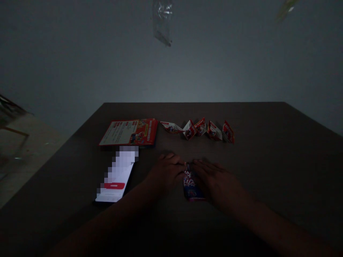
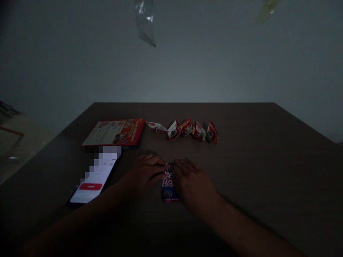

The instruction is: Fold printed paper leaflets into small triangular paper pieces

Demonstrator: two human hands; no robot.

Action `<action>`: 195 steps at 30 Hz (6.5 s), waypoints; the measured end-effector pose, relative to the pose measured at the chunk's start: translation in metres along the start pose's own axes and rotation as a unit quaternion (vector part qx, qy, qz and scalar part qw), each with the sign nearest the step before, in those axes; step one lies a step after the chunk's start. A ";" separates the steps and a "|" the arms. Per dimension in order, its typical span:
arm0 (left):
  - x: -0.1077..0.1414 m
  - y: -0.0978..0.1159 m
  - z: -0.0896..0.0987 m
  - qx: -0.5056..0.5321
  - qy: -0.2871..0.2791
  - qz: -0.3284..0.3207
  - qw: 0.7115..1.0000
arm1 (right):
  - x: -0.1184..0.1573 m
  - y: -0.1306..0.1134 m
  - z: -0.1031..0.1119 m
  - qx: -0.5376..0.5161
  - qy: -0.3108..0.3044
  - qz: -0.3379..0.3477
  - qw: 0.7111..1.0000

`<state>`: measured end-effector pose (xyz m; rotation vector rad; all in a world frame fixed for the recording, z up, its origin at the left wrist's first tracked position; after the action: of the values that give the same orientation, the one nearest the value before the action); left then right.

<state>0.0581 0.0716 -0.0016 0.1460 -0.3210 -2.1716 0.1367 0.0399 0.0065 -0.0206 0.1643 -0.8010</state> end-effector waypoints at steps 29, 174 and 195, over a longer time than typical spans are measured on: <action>0.006 0.007 -0.004 -0.033 0.010 -0.035 0.999 | 0.006 -0.001 -0.004 -0.013 0.009 -0.019 1.000; 0.008 -0.012 0.027 0.354 0.066 0.051 0.932 | 0.004 0.018 -0.010 -0.666 0.108 -0.075 0.734; 0.012 -0.013 0.028 0.356 0.130 0.047 0.924 | 0.010 0.039 -0.022 -0.658 0.161 -0.179 0.713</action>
<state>0.0351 0.0742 0.0217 0.7984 -0.9298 -1.8192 0.1680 0.0609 -0.0195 -1.3237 1.0806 -0.9199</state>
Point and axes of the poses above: each hand's wrist, its own x-axis away from the middle knuckle, its own z-axis out of the back of the hand, y = z × x, the point moved 9 cm from there along -x, towards the middle knuckle, and after that the axes turned 11 degrees about z, right-handed, at the moved point
